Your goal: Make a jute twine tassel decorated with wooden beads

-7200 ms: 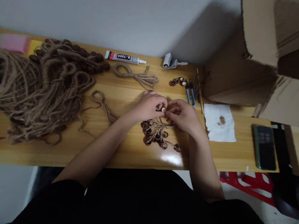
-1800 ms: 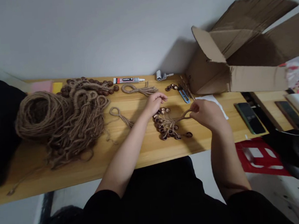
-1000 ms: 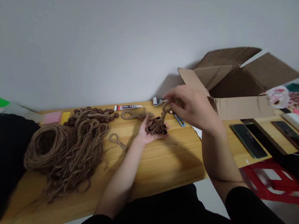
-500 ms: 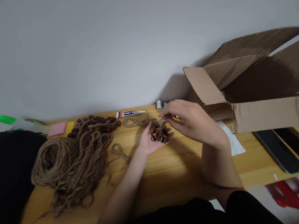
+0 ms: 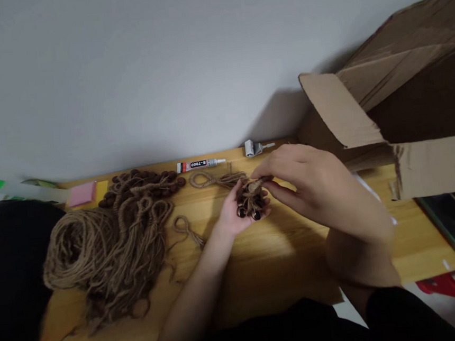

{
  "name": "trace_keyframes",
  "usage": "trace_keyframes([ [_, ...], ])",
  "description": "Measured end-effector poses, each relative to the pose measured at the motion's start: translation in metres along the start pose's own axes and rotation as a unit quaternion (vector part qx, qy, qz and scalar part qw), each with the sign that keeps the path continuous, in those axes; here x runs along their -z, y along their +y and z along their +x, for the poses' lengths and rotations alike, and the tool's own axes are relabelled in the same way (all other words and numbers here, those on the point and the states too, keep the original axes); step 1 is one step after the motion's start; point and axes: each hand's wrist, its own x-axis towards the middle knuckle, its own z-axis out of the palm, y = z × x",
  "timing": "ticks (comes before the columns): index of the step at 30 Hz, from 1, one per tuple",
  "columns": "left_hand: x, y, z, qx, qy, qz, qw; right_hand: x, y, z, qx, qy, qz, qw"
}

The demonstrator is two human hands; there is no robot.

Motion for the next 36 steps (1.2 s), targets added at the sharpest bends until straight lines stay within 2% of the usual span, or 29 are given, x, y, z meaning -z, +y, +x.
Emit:
trace_keyframes([
  [3, -0.003, 0.000, -0.001, -0.004, 0.003, -0.010, 1.000, 0.001, -0.002, -0.001, 0.001, -0.005, -0.002, 1.000],
  [10, -0.008, 0.001, -0.004, -0.003, 0.008, 0.001, 1.000, 0.008, -0.005, -0.008, -0.032, 0.058, -0.047, 0.997],
  [20, -0.011, 0.001, -0.006, -0.003, 0.009, -0.005, 1.000, 0.007, -0.008, -0.010, -0.001, 0.004, -0.023, 1.000],
  [26, -0.011, 0.000, -0.006, -0.006, 0.027, -0.002, 1.000, 0.007, -0.009, -0.010, 0.005, -0.009, -0.024, 1.000],
  [36, -0.004, 0.000, -0.003, -0.001, 0.023, 0.014, 1.000, 0.011, -0.017, -0.017, 0.010, 0.081, -0.102, 0.991],
])
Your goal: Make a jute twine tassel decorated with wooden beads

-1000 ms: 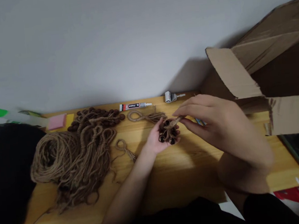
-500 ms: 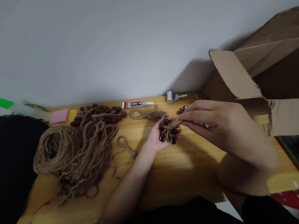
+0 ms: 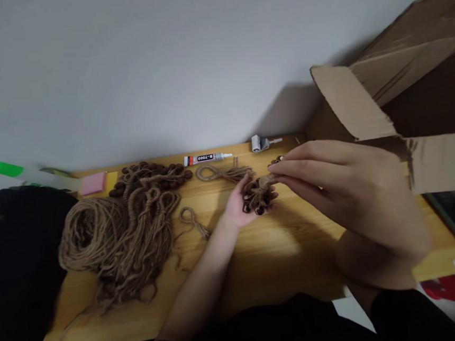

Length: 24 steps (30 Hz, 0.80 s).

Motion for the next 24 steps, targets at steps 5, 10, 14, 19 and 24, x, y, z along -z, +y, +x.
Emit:
trace_keyframes([
  [5, 0.000, -0.001, -0.001, -0.013, -0.008, -0.012, 1.000, 0.003, -0.004, -0.005, -0.023, 0.057, 0.015, 0.998],
  [10, -0.003, -0.002, -0.004, -0.026, -0.016, -0.010, 0.999, 0.008, -0.010, -0.007, -0.062, 0.044, 0.019, 0.997],
  [14, -0.001, -0.001, -0.003, -0.019, -0.022, -0.002, 1.000, 0.011, -0.012, -0.004, -0.090, 0.023, 0.016, 0.996],
  [19, -0.001, 0.002, -0.003, -0.009, -0.003, -0.026, 1.000, 0.007, -0.009, -0.003, -0.075, 0.022, 0.017, 0.997],
  [24, -0.001, 0.000, -0.004, -0.018, 0.003, -0.032, 0.999, 0.004, -0.005, -0.001, -0.033, 0.031, 0.003, 0.999],
])
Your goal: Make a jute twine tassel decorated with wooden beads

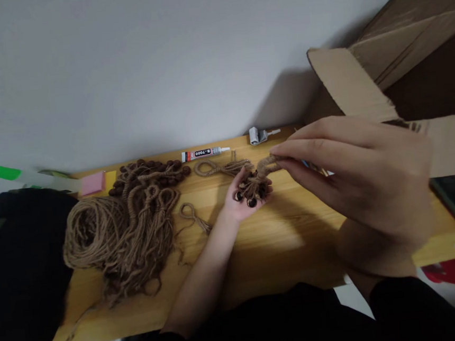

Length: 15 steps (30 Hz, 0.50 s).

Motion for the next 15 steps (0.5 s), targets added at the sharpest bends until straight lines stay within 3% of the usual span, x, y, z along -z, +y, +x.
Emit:
trace_keyframes([
  [7, 0.0002, 0.0009, 0.0013, -0.008, -0.028, 0.019, 0.999, -0.0047, 0.0033, 0.0036, 0.000, -0.007, -0.028, 1.000],
  [15, -0.0077, -0.0008, -0.0007, -0.019, 0.014, 0.028, 0.999, -0.0101, 0.0100, 0.0068, -0.015, -0.081, -0.005, 0.997],
])
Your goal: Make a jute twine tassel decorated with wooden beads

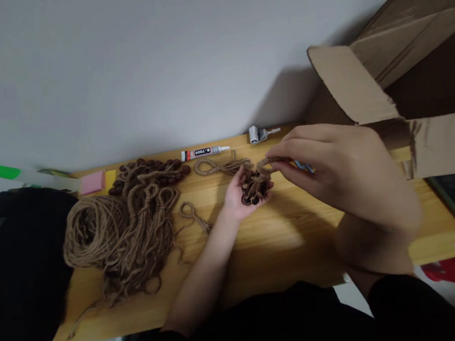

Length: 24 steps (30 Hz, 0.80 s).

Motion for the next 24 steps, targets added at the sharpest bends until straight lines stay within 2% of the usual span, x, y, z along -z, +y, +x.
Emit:
trace_keyframes([
  [6, -0.0024, -0.0005, 0.0000, 0.008, 0.019, -0.010, 1.000, -0.0006, 0.0017, 0.0003, -0.004, -0.010, 0.011, 1.000],
  [15, -0.0033, -0.0020, 0.0006, 0.007, 0.025, -0.007, 1.000, -0.0012, 0.0020, 0.0026, -0.007, -0.037, 0.044, 0.998],
  [24, -0.0066, -0.0013, -0.0019, 0.013, 0.021, 0.008, 1.000, -0.0037, 0.0041, 0.0036, 0.006, -0.037, 0.046, 0.998],
])
